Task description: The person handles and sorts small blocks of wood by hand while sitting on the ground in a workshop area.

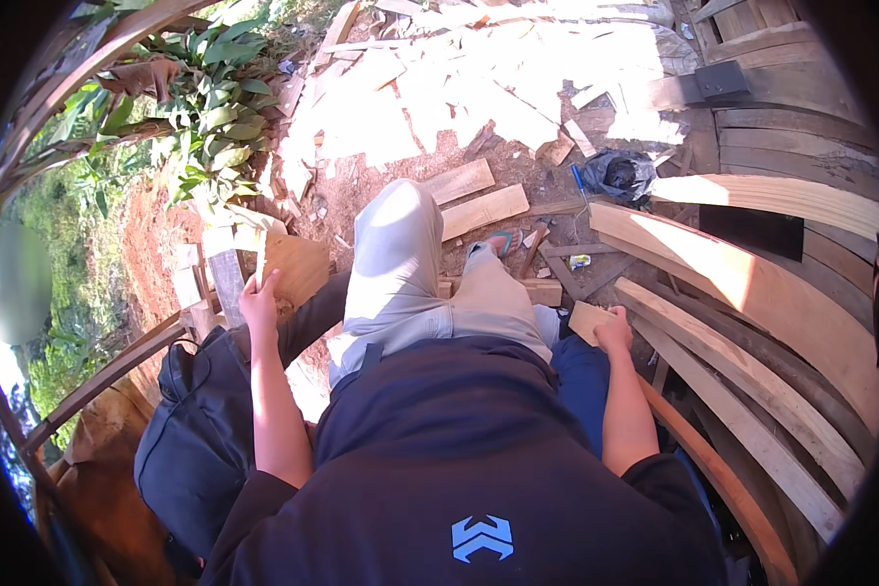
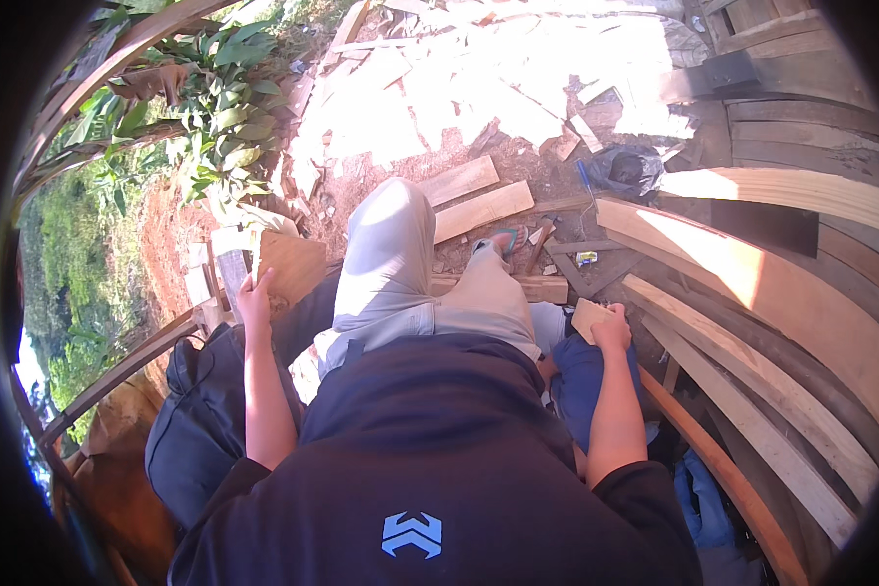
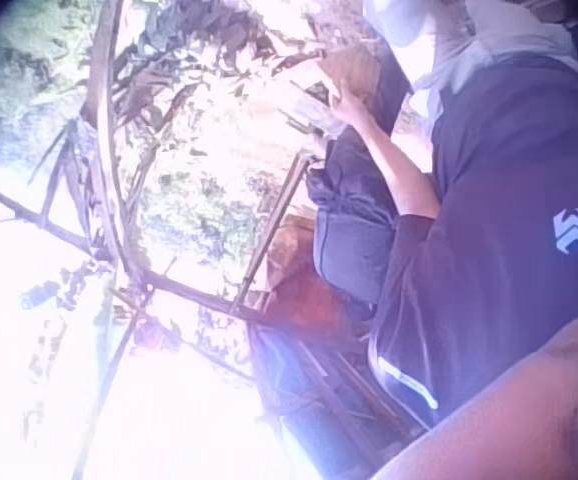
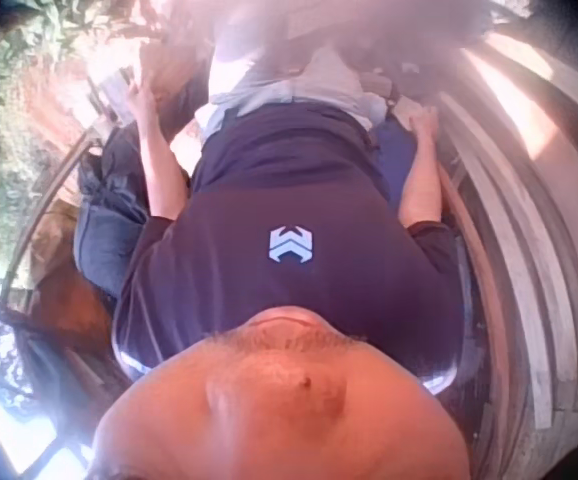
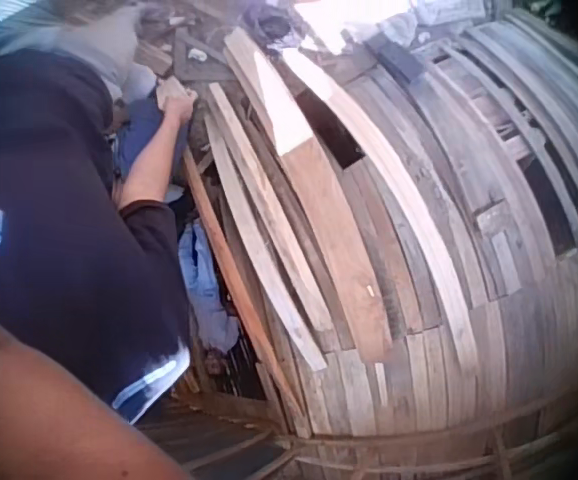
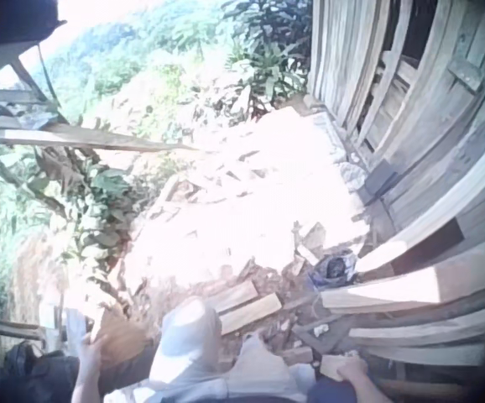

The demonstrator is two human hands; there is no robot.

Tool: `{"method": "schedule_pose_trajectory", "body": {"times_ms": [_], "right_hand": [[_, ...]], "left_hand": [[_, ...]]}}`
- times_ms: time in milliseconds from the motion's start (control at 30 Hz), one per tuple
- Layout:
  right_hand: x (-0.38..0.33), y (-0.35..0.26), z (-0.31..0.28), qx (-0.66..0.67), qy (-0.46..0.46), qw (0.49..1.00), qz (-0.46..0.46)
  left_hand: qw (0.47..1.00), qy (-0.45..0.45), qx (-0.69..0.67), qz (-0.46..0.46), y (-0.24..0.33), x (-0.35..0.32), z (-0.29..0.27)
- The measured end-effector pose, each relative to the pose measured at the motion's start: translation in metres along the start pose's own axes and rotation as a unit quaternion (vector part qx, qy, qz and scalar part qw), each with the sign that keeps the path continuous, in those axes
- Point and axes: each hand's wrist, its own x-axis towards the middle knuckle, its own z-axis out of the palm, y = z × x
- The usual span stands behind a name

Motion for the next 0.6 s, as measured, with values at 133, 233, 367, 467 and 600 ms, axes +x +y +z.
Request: {"method": "schedule_pose_trajectory", "body": {"times_ms": [133,233,367,467,600], "right_hand": [[0.015,-0.055,-0.027,-0.010,0.020,1.000,0.006],[0.029,-0.088,-0.036,0.021,0.054,0.997,-0.047],[0.014,-0.156,-0.052,0.103,0.146,0.982,-0.059],[-0.008,-0.233,-0.083,0.151,0.184,0.968,-0.086],[-0.027,-0.351,-0.117,0.100,0.257,0.959,-0.066]], "left_hand": [[0.996,0.008,0.057,-0.068,0.005,0.047,0.008],[0.995,0.002,0.072,-0.074,0.021,0.092,0.036],[0.988,-0.114,0.096,-0.051,0.024,0.215,0.083],[0.979,-0.163,0.124,0.011,0.026,0.311,0.128],[0.952,-0.233,0.174,0.097,0.100,0.387,0.171]]}}
